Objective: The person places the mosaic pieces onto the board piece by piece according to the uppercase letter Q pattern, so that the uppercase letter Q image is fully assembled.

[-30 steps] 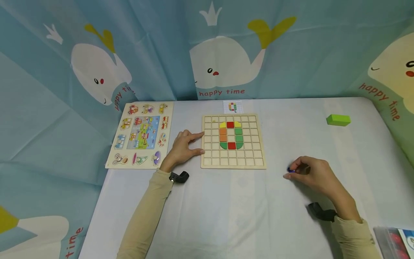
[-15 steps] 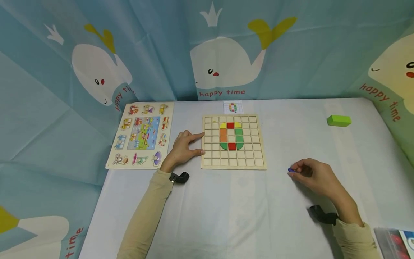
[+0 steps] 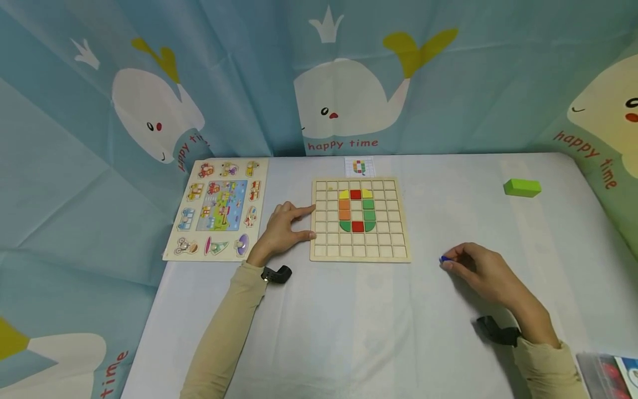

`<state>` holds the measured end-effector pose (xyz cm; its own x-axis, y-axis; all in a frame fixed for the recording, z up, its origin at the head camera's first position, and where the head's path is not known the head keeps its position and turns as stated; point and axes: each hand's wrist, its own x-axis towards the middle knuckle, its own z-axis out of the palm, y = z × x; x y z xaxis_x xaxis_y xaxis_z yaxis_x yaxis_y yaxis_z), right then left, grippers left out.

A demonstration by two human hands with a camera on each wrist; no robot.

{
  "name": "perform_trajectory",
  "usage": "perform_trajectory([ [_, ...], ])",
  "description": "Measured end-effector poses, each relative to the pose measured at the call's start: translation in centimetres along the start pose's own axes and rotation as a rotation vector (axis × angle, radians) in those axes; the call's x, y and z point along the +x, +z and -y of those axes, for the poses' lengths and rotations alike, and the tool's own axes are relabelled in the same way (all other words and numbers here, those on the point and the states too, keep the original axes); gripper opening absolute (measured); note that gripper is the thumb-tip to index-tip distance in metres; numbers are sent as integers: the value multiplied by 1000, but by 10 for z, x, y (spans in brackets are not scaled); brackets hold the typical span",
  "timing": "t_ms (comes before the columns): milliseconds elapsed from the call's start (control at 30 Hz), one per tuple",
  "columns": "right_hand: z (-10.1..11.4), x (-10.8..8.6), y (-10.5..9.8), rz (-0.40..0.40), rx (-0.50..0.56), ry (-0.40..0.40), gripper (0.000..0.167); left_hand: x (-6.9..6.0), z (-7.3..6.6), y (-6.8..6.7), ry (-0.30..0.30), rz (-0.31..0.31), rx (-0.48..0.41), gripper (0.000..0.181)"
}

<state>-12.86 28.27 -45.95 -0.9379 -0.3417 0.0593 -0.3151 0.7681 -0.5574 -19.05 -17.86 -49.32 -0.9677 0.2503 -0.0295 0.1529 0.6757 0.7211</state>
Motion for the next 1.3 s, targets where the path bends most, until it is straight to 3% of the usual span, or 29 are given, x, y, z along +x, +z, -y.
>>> perform_trajectory([
  [567, 23, 37, 31, -43, 184, -20, 10, 1, 1, 2, 1, 4, 7, 71],
  [1033, 52, 78, 49, 22, 251, -75, 11, 2, 2, 0, -19, 10, 9, 72],
  [1300, 65, 95, 64, 95, 238, -116, 15, 2, 2, 1, -11, 2, -2, 72],
])
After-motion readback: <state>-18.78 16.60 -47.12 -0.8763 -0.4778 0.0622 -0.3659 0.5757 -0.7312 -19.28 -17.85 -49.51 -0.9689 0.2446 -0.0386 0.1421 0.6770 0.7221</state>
